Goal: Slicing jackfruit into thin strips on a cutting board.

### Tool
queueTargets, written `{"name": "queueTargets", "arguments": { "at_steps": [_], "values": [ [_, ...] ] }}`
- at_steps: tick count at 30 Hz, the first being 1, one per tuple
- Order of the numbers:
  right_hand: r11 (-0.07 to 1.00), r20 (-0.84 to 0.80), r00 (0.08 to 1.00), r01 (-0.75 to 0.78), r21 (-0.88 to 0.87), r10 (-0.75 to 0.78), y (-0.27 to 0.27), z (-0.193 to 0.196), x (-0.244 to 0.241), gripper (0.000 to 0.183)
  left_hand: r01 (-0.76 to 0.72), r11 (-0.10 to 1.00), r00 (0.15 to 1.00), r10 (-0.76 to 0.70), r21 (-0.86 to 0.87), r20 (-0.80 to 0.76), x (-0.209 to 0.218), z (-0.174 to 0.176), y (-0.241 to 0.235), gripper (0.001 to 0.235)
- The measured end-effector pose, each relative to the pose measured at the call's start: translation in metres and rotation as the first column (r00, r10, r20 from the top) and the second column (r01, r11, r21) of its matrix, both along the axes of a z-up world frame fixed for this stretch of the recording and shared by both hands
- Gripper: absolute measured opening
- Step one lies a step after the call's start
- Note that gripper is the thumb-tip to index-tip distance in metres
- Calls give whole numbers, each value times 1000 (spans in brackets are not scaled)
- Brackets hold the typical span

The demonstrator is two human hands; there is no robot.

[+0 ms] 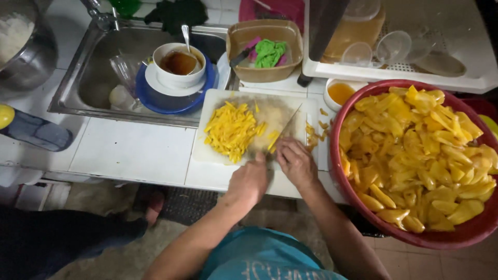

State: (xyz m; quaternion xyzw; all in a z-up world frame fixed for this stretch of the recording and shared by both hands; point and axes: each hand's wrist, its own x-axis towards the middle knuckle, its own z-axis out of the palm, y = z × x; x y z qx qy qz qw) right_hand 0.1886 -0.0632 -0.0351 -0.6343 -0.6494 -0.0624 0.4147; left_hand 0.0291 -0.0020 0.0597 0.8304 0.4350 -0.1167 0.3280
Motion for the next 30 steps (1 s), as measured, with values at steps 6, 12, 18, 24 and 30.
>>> {"name": "queueTargets", "arguments": {
  "at_steps": [6,12,18,24,30],
  "values": [
    [999,-20,1000,-18,33,19,-1,-26,6,12,-14,986,993,-6,166,120,22,-42,43,27],
    [997,-59,996,64,-34,-66,-2,-20,2,24,-53,997,992,47,53,121,-3,-3,30,42],
    [995,13,1000,10,-99,-8,3,0,-2,49,56,993,997,-61,109,50,-22,-32,24,60],
    [956,78,997,33,-291,-11,12,-9,2,53,-94,995,985,88,30,151,10,-27,41,36],
    [964,60,998,47,-262,-32,10,-5,1,50,97,982,967,-132,163,218,-50,-45,24,41]
  ]
}}
